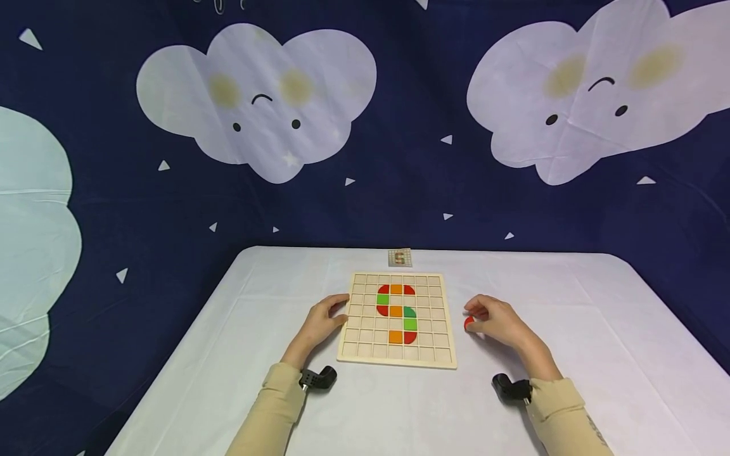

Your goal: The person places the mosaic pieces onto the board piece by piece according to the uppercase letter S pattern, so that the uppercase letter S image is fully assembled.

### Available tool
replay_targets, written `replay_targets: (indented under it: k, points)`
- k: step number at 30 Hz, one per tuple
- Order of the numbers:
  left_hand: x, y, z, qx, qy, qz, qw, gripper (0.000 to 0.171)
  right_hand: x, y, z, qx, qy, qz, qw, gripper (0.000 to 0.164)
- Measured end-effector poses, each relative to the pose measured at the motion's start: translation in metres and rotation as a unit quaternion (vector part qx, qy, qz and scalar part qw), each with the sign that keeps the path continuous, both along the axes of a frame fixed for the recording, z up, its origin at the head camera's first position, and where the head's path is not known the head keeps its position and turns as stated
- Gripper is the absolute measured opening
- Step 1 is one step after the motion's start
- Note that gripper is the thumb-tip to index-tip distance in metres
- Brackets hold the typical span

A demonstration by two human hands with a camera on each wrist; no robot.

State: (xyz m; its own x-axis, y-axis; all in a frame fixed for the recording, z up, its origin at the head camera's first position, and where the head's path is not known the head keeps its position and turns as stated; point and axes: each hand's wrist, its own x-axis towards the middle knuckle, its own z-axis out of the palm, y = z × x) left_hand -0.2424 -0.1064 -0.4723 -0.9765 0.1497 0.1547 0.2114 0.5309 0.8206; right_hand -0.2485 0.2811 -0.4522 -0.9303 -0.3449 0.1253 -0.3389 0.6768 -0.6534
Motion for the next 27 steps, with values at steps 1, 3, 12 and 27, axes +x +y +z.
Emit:
replay_targets:
  k: [1, 3, 12, 27]
  points:
    - [0.0, 0.0, 0.0, -0.001, 0.0, 0.001, 1.0, 0.044, 0.0, -0.001, 0.0, -0.001, 0.0, -0.004, 1.0, 0.029]
    - [0.0, -0.001, -0.001, -0.002, 0.002, 0.003, 1.0, 0.044, 0.0, -0.003, 0.0, -0.004, -0.002, -0.002, 1.0, 0.028]
    - [-0.002, -0.001, -0.003, -0.003, 0.01, -0.008, 0.9999, 0.044, 0.003, -0.006, -0.004, -0.002, 0.011, 0.005, 1.0, 0.026]
    - [-0.001, 0.0, -0.002, 0.0, 0.0, 0.0, 1.0, 0.044, 0.015, -0.003, -0.012, 0.006, 0.041, 0.003, 0.999, 0.027]
